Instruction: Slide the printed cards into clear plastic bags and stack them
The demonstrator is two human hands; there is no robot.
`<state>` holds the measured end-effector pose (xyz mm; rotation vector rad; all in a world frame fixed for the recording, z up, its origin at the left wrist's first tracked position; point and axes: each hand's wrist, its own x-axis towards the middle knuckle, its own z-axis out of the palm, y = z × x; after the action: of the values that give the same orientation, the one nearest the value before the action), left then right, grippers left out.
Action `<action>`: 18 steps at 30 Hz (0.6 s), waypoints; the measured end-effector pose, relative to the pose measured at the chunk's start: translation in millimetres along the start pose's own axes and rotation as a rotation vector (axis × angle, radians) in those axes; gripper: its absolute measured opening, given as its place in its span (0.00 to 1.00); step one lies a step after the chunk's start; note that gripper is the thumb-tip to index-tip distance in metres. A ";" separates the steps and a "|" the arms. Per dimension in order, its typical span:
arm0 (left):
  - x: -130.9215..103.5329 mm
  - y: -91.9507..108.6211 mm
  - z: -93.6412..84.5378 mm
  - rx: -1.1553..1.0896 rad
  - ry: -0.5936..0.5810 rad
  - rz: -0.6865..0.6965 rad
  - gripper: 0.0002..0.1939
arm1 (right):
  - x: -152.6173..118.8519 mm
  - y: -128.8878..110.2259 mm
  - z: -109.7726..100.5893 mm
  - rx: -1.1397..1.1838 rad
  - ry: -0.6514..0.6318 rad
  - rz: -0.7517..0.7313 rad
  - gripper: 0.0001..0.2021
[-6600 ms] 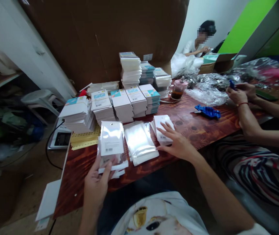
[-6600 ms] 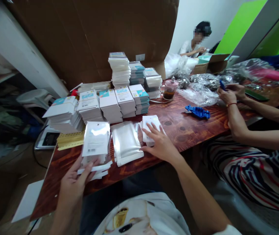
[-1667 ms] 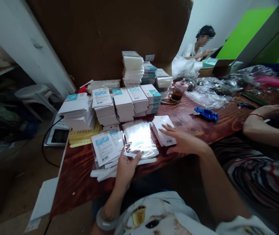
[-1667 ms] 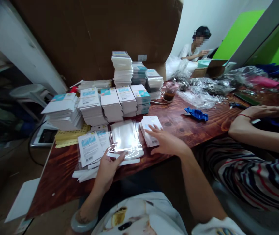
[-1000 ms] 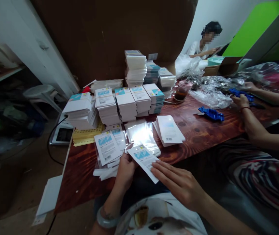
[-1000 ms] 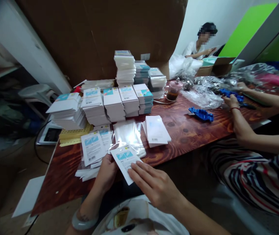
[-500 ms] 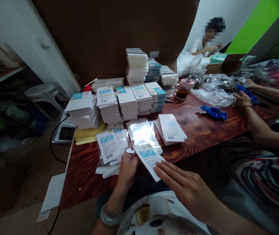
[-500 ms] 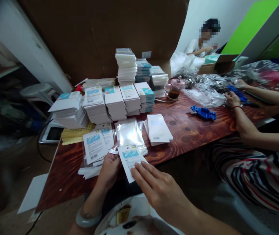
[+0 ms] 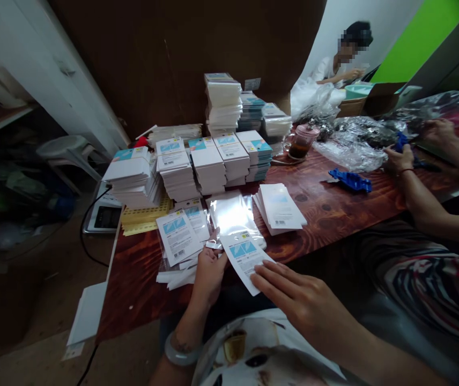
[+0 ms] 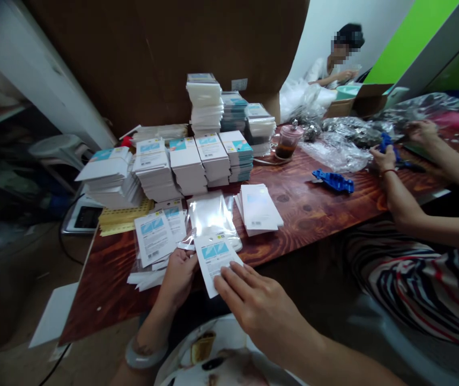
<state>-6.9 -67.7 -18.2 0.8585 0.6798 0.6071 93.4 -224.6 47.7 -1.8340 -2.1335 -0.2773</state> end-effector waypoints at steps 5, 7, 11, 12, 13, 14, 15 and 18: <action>1.9 -2.6 -0.8 0.075 0.010 0.017 0.15 | -3.0 5.7 -3.3 -0.022 0.000 0.018 0.22; 1.5 -3.1 -1.5 0.103 -0.009 0.007 0.13 | -0.2 5.9 3.0 -0.030 -0.007 0.013 0.21; -0.2 -3.8 -2.4 0.157 -0.056 0.010 0.13 | 14.3 10.7 27.2 -0.003 -0.048 0.049 0.24; -0.3 -4.2 -2.2 0.172 -0.064 0.025 0.14 | 19.7 13.9 35.2 0.018 -0.056 0.078 0.26; 0.0 -4.6 -1.8 0.189 -0.066 0.045 0.15 | 25.6 17.7 43.3 0.041 -0.061 0.109 0.28; 0.4 -5.1 -1.1 0.202 -0.063 0.066 0.16 | 31.9 22.0 51.1 0.062 -0.063 0.138 0.29; 0.9 -5.5 -0.2 0.212 -0.056 0.077 0.17 | 38.4 26.4 58.2 0.081 -0.063 0.163 0.31; 1.2 -6.4 1.7 0.195 -0.025 0.025 0.20 | 56.7 38.4 70.6 0.119 -0.084 0.221 0.30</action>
<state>-3.5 -70.9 -23.1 1.0554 0.7144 0.5581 116.1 -141.6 0.0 -2.0199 -1.9304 -0.0219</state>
